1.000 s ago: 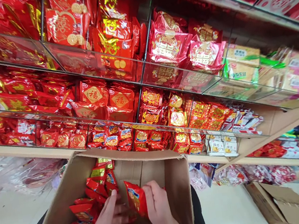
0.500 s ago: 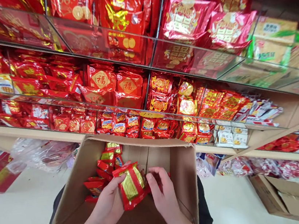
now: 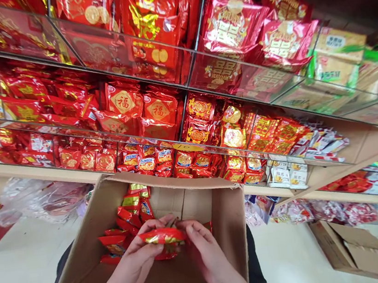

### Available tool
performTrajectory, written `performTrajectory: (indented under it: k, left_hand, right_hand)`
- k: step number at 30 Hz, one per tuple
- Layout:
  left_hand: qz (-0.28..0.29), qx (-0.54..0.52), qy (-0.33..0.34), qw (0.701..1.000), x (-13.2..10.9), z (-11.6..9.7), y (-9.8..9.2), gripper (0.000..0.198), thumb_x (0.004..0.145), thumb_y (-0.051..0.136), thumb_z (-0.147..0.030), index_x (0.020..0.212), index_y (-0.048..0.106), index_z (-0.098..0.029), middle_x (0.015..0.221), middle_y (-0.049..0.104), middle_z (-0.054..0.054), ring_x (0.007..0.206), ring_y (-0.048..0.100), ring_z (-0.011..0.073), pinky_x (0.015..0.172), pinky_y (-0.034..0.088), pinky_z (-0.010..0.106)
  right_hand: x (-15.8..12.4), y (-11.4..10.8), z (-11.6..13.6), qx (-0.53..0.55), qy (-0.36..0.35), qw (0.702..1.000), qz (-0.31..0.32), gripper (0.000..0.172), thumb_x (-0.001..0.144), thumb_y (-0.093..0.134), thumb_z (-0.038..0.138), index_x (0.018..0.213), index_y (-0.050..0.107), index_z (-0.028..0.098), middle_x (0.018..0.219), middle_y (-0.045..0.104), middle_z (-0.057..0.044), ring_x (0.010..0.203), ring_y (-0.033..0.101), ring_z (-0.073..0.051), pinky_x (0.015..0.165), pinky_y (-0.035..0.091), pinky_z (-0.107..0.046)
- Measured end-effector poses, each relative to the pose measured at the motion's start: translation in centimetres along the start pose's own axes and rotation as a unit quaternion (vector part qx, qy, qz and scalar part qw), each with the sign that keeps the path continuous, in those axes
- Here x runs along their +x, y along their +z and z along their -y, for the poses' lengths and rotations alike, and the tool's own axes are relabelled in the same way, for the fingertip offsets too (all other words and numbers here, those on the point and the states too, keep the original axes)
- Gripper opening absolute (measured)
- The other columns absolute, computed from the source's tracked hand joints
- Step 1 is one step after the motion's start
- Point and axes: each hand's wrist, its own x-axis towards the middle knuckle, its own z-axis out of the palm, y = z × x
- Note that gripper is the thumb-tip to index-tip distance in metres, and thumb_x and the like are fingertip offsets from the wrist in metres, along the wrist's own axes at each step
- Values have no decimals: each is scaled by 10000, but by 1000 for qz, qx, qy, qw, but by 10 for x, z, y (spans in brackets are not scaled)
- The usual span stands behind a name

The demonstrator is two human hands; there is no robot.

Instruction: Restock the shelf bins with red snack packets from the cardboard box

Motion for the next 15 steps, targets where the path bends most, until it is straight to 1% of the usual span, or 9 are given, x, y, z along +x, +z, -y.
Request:
performTrajectory:
  k: [2, 3, 4, 5, 7, 9, 11, 12, 15]
  left_hand:
    - [5, 67, 20, 998, -1, -3, 6, 140, 588, 691, -172, 719, 651, -201, 1320, 489, 59, 1241, 389, 292, 1000, 326, 377]
    - [-2, 100, 22, 995, 0, -4, 8, 159, 567, 702, -167, 716, 655, -198, 1331, 476, 66, 1241, 386, 303, 996, 332, 377]
    - [-14, 122, 19, 992, 0, -5, 10, 210, 557, 706, -160, 757, 664, -204, 1328, 477, 70, 1234, 395, 304, 983, 349, 374]
    - [-30, 126, 13, 992, 2, -5, 11, 281, 559, 701, -153, 832, 665, -214, 1309, 497, 72, 1214, 420, 297, 959, 376, 368]
    - [-62, 75, -13, 995, 5, -4, 11, 415, 614, 665, -178, 1022, 611, -236, 1235, 562, 76, 1106, 524, 270, 883, 440, 368]
    - [-72, -4, -47, 996, 7, -2, 10, 434, 698, 612, -271, 1125, 541, -239, 1138, 623, 86, 954, 609, 247, 801, 482, 387]
    - [-65, -25, -57, 996, 9, 0, 10, 436, 714, 619, -347, 1126, 534, -231, 1061, 657, 87, 873, 634, 234, 767, 497, 384]
    - [-63, -5, -51, 997, 9, 0, 10, 442, 696, 648, -352, 1108, 548, -228, 1043, 665, 83, 868, 635, 231, 764, 501, 370]
    - [-65, 104, 3, 993, 11, -1, 11, 395, 626, 726, -267, 1000, 618, -201, 1004, 681, 73, 866, 630, 211, 788, 495, 302]
  right_hand:
    - [2, -1, 2, 58, 90, 994, 31, 366, 699, 666, 461, 911, 616, 167, 852, 662, -54, 704, 622, -156, 591, 481, -269]
    - [3, -2, 4, 71, 120, 989, 47, 386, 688, 683, 442, 937, 610, 157, 834, 665, -58, 673, 622, -150, 567, 477, -261]
    - [4, -3, 5, 78, 133, 986, 58, 398, 670, 708, 409, 954, 607, 150, 833, 667, -60, 659, 622, -146, 558, 476, -256]
    - [5, -4, 7, 81, 127, 987, 58, 412, 649, 731, 373, 971, 603, 151, 849, 668, -60, 664, 624, -146, 562, 478, -257]
    - [6, -6, 12, 83, 75, 993, 24, 451, 609, 763, 311, 1003, 589, 177, 916, 663, -52, 707, 628, -155, 591, 490, -268]
    - [7, -7, 15, 71, 16, 997, -21, 488, 598, 770, 292, 1034, 568, 208, 970, 652, -42, 750, 629, -166, 616, 499, -279]
    - [6, -6, 18, 36, -24, 998, -49, 460, 612, 759, 281, 1021, 562, 207, 962, 651, -35, 764, 623, -165, 635, 500, -277]
    - [6, -5, 19, 13, -37, 998, -57, 428, 624, 749, 278, 1002, 564, 199, 935, 655, -30, 761, 619, -160, 647, 498, -274]
    - [3, -1, 21, -62, -46, 995, -68, 332, 639, 729, 267, 913, 563, 177, 847, 663, -17, 747, 611, -149, 689, 491, -276]
